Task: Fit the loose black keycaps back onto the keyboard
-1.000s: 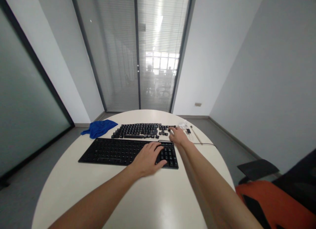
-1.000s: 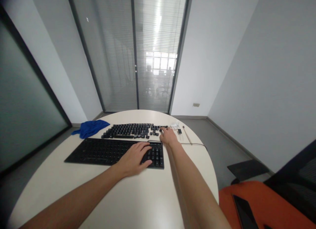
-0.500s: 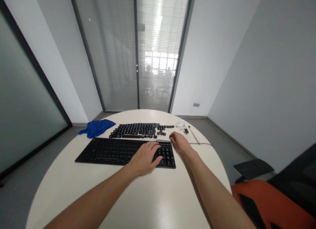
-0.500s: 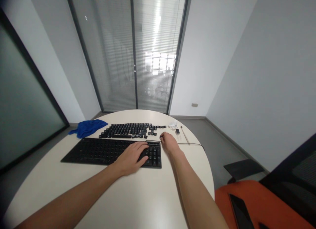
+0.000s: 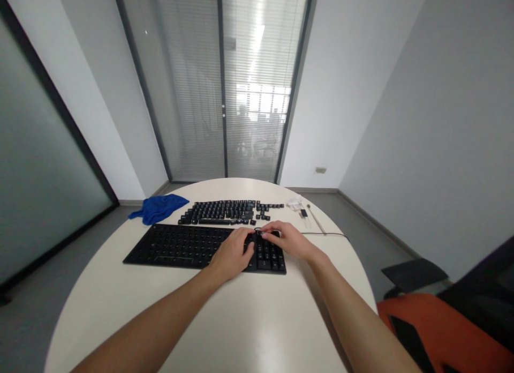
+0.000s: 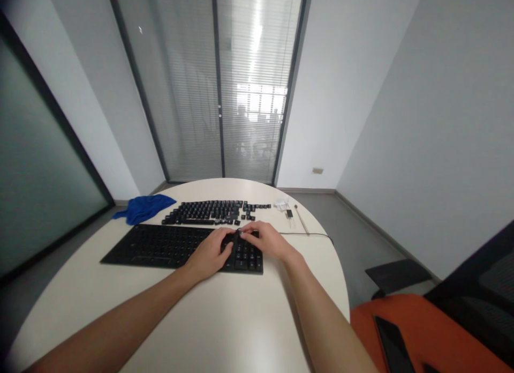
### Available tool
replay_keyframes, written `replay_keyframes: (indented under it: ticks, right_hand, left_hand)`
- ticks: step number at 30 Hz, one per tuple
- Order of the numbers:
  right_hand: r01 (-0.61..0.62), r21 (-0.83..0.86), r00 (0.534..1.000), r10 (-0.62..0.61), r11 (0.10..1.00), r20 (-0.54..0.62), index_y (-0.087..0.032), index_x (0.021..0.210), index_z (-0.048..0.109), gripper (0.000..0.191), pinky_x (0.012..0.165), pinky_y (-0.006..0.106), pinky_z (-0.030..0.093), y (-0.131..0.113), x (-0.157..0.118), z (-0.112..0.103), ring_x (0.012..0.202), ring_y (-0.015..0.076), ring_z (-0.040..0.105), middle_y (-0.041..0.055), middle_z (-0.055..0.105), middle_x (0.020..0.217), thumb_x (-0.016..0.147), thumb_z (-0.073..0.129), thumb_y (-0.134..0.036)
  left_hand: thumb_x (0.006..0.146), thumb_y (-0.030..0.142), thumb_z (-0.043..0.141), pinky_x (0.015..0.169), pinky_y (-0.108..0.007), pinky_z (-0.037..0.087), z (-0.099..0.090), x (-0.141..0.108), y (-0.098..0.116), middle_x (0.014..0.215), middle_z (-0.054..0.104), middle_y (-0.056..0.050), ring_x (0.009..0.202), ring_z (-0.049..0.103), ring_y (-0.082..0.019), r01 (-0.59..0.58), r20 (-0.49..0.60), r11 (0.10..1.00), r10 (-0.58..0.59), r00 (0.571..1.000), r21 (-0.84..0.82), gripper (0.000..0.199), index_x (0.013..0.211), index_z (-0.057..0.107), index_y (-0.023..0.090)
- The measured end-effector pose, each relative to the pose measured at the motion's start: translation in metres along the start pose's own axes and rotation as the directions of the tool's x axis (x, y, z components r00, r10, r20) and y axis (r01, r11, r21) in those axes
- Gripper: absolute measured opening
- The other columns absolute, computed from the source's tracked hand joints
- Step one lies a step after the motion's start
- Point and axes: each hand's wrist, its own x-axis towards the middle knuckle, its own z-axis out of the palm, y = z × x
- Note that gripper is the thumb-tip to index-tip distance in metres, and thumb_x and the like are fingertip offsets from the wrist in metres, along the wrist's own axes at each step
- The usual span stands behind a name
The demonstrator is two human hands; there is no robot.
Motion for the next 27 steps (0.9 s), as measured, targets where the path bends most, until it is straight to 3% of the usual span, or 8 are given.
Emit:
replay_keyframes:
  ticks: [14,27]
  right_hand:
    - [0.130,-0.171,0.988,-0.114,0.977,0.101,-0.021,0.098,0.077,0.023,0.093,0.036,0.046,-0.0003,0.0030,0.0032,0.093,0.0215,0.064,0.0064,0.075,0.094,0.095,0.060,-0.037]
    - [0.139,-0.232,0.987,-0.116,0.963,0.111,-0.021,0.099,0.078,0.022,0.090,0.036,0.047,-0.0013,0.0048,0.0045,0.092,0.0217,0.063,0.0082,0.073,0.092,0.094,0.061,-0.034]
  left_hand:
    - [0.092,0.018,0.053,0.099,-0.043,0.051,-0.0014,-0.0005,0.0043,0.114,0.066,-0.009,0.111,0.060,-0.025,-0.001,0.011,0.999,0.001,1.000,0.040,0.025,0.115,0.059,0.020]
    - [0.092,0.018,0.053,0.099,-0.042,0.051,-0.0017,-0.0013,0.0058,0.115,0.066,-0.009,0.111,0.060,-0.025,-0.020,0.021,0.997,0.018,1.000,0.069,0.024,0.115,0.060,0.019]
